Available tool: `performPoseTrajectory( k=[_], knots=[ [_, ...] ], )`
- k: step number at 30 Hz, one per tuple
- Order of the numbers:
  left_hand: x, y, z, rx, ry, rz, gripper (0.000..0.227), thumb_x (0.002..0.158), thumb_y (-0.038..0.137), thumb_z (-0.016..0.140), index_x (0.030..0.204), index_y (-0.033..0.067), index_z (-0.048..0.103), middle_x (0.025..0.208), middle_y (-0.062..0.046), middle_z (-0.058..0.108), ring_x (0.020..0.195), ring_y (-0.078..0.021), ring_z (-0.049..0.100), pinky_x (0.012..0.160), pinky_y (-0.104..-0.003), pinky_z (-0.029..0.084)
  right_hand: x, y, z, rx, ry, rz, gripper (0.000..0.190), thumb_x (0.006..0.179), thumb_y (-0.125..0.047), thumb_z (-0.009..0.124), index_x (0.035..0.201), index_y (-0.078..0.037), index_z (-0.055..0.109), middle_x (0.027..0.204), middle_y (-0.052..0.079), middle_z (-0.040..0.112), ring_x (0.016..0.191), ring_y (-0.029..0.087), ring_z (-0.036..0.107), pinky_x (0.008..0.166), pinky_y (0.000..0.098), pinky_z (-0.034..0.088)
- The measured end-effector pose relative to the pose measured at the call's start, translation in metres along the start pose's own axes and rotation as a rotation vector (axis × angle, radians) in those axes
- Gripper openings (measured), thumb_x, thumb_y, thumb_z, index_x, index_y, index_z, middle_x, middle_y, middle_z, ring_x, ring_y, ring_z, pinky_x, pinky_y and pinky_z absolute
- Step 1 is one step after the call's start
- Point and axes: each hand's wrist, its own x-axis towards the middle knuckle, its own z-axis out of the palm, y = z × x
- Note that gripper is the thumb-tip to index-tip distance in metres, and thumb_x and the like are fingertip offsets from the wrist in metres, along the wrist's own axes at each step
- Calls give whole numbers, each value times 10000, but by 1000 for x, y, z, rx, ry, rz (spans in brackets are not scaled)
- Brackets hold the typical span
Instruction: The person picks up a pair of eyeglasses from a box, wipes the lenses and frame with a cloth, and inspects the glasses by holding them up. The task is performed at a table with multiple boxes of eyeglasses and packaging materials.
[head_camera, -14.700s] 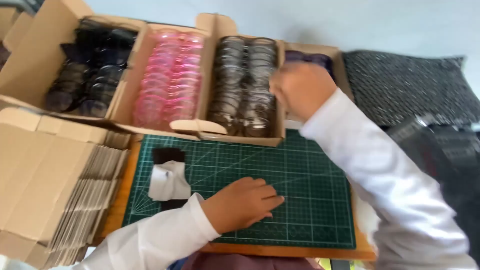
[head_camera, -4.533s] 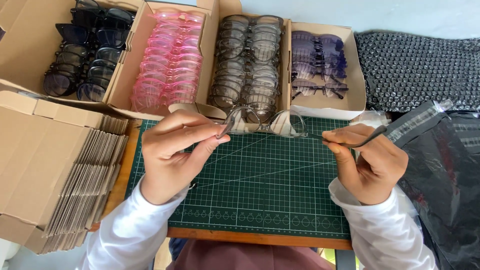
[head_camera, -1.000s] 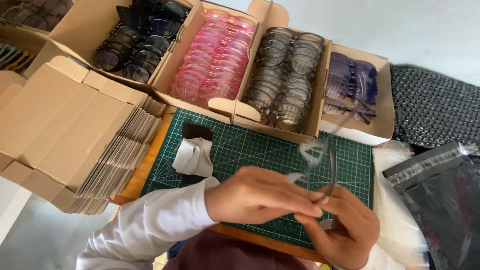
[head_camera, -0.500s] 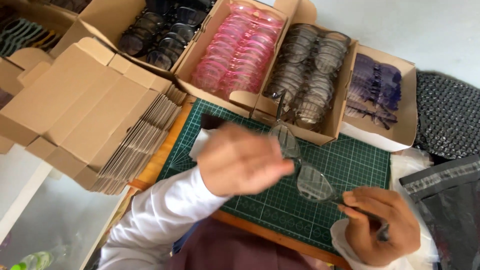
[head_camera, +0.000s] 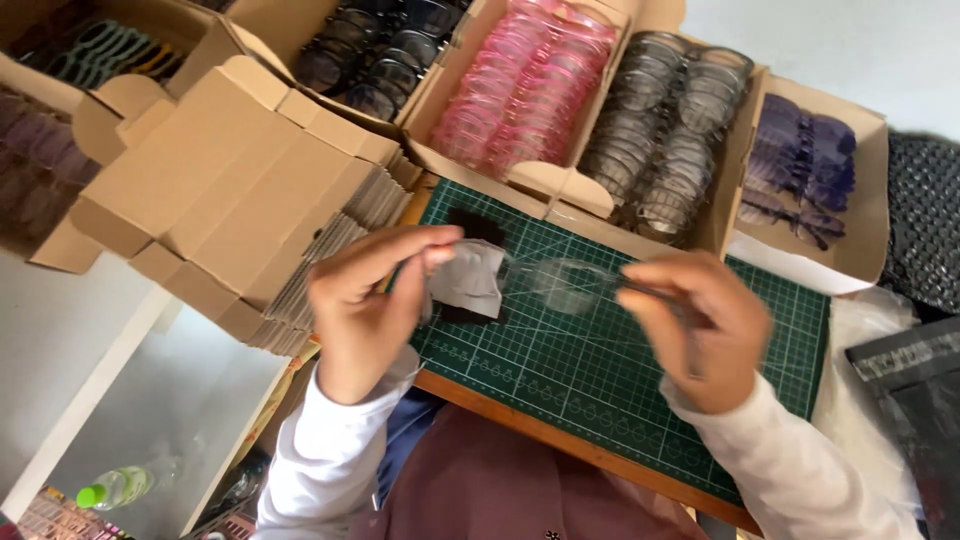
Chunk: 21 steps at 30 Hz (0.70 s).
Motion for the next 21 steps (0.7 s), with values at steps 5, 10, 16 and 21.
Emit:
performPoseTrajectory(
  k=[5, 10, 16, 21],
  knots=[
    [-10, -8, -13, 97, 222, -49, 135, 940, -124, 727, 1035, -35, 762, 1015, -198, 770, 951, -292, 775, 855, -367, 642, 14, 16, 56, 161, -191, 299, 250, 833, -35, 803, 1043, 55, 703, 975, 194, 733, 835, 243, 753, 694, 296, 638],
    [-14, -11, -8, 136, 298, -38, 124, 939, -85, 722, 1025, -26, 790, 903, -223, 779, 794, -285, 759, 728, -376, 600, 31, 14, 93, 70, -278, 139, 338, 774, -107, 885, 902, 140, 693, 760, 292, 711, 651, 401, 735, 535, 453, 601],
    [-13, -14, -3, 62, 315, -5, 104, 912, -79, 737, 987, -30, 789, 887, -192, 786, 820, -283, 778, 734, -364, 620, 38, 40, 101, -124, -487, 269, 125, 827, -164, 797, 871, -53, 763, 707, 108, 718, 570, 242, 704, 492, 322, 541],
    [-8, -9, 1, 28, 323, 17, 72, 887, -77, 759, 939, -42, 795, 889, -186, 794, 841, -298, 792, 753, -368, 632, 45, 25, 57, 384, -485, 632, 223, 873, -213, 755, 903, 8, 760, 744, 164, 736, 706, 210, 676, 602, 366, 635]
  ],
)
